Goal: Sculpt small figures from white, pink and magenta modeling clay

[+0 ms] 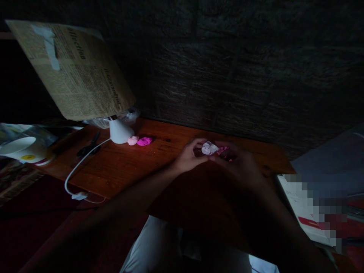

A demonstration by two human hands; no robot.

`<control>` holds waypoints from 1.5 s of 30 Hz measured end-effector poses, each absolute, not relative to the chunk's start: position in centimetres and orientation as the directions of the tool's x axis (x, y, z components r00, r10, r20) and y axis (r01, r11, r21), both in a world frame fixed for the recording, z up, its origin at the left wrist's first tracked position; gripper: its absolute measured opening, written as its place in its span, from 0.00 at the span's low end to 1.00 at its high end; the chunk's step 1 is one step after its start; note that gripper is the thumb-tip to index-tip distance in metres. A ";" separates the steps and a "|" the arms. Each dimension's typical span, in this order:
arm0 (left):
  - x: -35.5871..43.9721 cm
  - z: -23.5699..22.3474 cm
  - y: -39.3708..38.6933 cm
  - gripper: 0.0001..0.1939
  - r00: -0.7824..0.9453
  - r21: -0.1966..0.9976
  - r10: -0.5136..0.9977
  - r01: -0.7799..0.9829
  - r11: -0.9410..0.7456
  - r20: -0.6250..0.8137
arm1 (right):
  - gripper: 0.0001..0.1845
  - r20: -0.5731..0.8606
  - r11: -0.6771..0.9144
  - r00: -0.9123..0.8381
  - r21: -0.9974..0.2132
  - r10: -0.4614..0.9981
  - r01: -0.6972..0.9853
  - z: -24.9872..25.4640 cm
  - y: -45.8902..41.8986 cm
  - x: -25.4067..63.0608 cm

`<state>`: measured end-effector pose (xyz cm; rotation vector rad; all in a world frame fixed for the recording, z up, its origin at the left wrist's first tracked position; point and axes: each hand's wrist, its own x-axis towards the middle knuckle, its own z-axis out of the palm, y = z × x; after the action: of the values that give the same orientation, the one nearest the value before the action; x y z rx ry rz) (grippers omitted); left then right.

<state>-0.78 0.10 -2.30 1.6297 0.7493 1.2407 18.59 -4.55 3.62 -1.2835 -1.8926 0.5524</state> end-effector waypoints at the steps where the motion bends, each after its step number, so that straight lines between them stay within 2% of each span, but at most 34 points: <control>1: -0.8 -2.2 0.3 0.28 0.307 0.940 0.888 -0.109 -0.324 0.342 | 0.29 0.357 0.396 -0.183 -0.729 0.916 0.558 3.5 -4.4 18.7; 4: -0.9 -1.7 0.5 0.25 0.335 0.962 0.909 -0.200 -0.188 0.248 | 0.35 0.357 0.391 -0.169 -0.770 0.919 0.504 3.1 -3.9 19.2; 7: -1.0 -1.2 0.3 0.24 0.379 0.959 0.896 -0.245 -0.146 0.233 | 0.36 0.303 0.362 -0.199 -0.812 0.932 0.459 2.4 -3.5 19.5; 15: -0.9 -1.0 -0.3 0.24 0.396 0.964 0.893 -0.233 -0.126 0.212 | 0.28 0.261 0.327 -0.213 -0.855 0.942 0.402 1.8 -3.3 18.9; 18: -0.8 -1.2 -0.1 0.24 0.367 0.968 0.909 -0.221 -0.122 0.199 | 0.30 0.245 0.305 -0.194 -0.867 0.950 0.395 1.5 -3.1 18.9; 22: -0.6 -1.8 0.7 0.23 0.279 0.971 0.943 -0.203 -0.130 0.184 | 0.25 0.283 0.308 -0.123 -0.862 0.951 0.403 1.7 -2.5 20.3; 25: -0.4 -2.4 1.4 0.22 0.230 0.970 0.952 -0.182 -0.159 0.200 | 0.32 0.284 0.265 -0.002 -0.892 0.959 0.367 2.3 -2.0 22.4; 28: -0.1 -3.1 2.0 0.23 0.240 0.970 0.947 -0.165 -0.179 0.216 | 0.36 0.240 0.196 0.043 -0.875 0.970 0.443 2.9 -2.0 24.1; 32: 0.6 -3.7 2.2 0.23 0.256 0.978 0.945 -0.104 -0.182 0.203 | 0.26 0.132 0.187 -0.145 -0.853 0.981 0.486 2.8 -2.2 24.8; 35: 1.0 -3.6 2.2 0.23 0.273 0.979 0.941 -0.028 -0.201 0.200 | 0.23 0.073 0.169 -0.214 -0.865 0.974 0.472 2.1 -1.9 24.6; 41: 0.9 -3.1 3.0 0.29 0.275 0.956 0.932 0.106 -0.275 0.238 | 0.23 0.117 0.218 -0.225 -0.836 0.967 0.504 0.3 -0.7 24.5; 45: 0.9 -3.3 3.4 0.29 0.210 0.959 0.946 0.088 -0.269 0.246 | 0.23 0.193 0.185 -0.058 -0.755 0.980 0.629 -0.6 -0.3 23.7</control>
<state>0.91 3.36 -3.34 1.5747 1.0062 1.1867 23.75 -0.30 -0.64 -1.5211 -1.7680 0.6398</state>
